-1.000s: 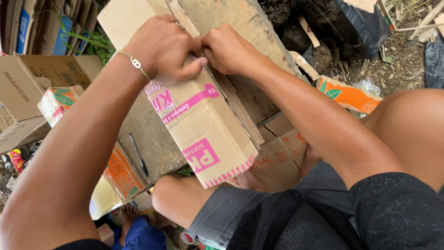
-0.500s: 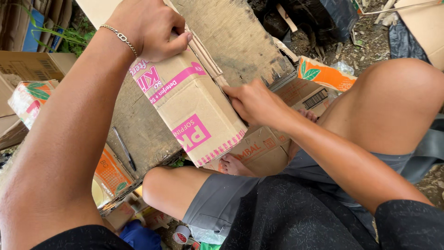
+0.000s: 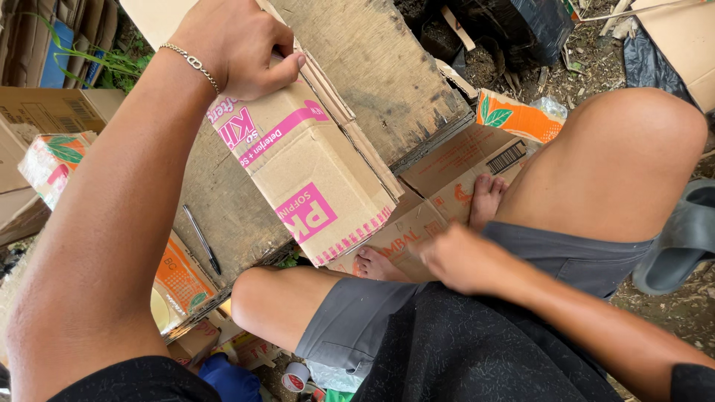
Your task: The person folds a cardboard box into a rectangular package, uses a utility knife to trim the edges, and then seals the package with clear packing tape. The person works on a wooden table outdoors.
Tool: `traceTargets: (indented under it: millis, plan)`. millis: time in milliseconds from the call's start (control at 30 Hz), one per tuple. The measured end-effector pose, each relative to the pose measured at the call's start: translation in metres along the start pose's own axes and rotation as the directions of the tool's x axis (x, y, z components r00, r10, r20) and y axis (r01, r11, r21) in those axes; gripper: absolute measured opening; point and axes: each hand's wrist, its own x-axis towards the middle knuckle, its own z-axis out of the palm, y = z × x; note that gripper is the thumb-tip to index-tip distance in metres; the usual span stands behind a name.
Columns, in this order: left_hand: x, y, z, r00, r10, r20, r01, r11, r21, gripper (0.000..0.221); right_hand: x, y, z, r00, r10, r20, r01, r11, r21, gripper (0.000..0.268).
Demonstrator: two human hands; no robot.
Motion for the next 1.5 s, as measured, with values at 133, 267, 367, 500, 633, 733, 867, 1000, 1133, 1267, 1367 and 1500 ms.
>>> traceTargets:
  millis: [133, 267, 367, 500, 633, 733, 867, 1000, 1133, 1267, 1367, 1500]
  plan:
    - [0.009, 0.0, -0.017, 0.998, 0.015, -0.059, -0.015, 1.0, 0.004, 0.036, -0.001, 0.008, -0.038, 0.938, 0.139, -0.316, -0.171, 0.982, -0.076, 0.029]
    - [0.008, 0.002, -0.018, 1.0, -0.002, 0.02, 0.004, 0.996, -0.085, 0.037, 0.014, -0.018, -0.088, 0.69, 0.228, -0.687, -0.204, 0.972, 0.117, 0.034]
    - [0.011, 0.003, -0.02, 0.999, 0.029, -0.031, -0.03, 0.998, -0.051, 0.033, 0.1, -0.024, -0.116, 0.649, 0.218, -0.729, -0.006, 0.959, 0.282, 0.034]
    - [0.006, 0.003, -0.021, 0.999, 0.031, -0.015, -0.031, 0.999, -0.037, 0.027, 0.248, -0.015, -0.128, 0.763, 0.178, -0.621, 0.204, 0.846, 0.493, 0.038]
    - [0.015, -0.003, -0.023, 0.995, 0.048, 0.082, -0.039, 0.994, -0.103, 0.025, 0.333, 0.004, -0.139, 0.665, -0.008, -0.747, 0.25, 0.945, 0.212, 0.04]
    - [0.02, -0.006, -0.021, 0.994, 0.068, 0.083, -0.059, 0.993, -0.104, 0.026, 0.365, 0.01, -0.144, 0.728, 0.032, -0.685, 0.209, 0.941, 0.267, 0.036]
    - [0.022, -0.009, -0.024, 0.989, 0.047, 0.142, -0.03, 0.992, -0.123, 0.028, 0.388, 0.01, -0.147, 0.776, 0.031, -0.63, 0.173, 0.95, 0.259, 0.029]
    - [0.025, -0.008, -0.026, 0.99, 0.068, 0.121, -0.05, 0.987, -0.151, 0.028, 0.394, 0.017, -0.146, 0.798, -0.001, -0.603, 0.177, 0.956, 0.233, 0.029]
    - [0.025, -0.008, -0.026, 0.993, 0.066, 0.1, -0.049, 0.986, -0.157, 0.028, 0.395, 0.019, -0.144, 0.791, -0.047, -0.61, 0.187, 0.968, 0.168, 0.029]
    - [0.025, -0.008, -0.025, 0.992, 0.067, 0.112, -0.05, 0.988, -0.149, 0.03, 0.397, 0.014, -0.147, 0.788, -0.084, -0.611, 0.212, 0.967, 0.141, 0.029]
    - [0.023, -0.006, -0.023, 0.992, 0.069, 0.108, -0.056, 0.991, -0.124, 0.031, 0.402, 0.012, -0.152, 0.838, -0.123, -0.532, 0.158, 0.987, 0.021, 0.023]
    - [0.018, -0.008, -0.019, 0.995, 0.094, 0.046, -0.09, 0.993, -0.08, 0.028, 0.402, 0.014, -0.16, 0.853, -0.233, -0.467, 0.215, 0.972, -0.094, 0.021]
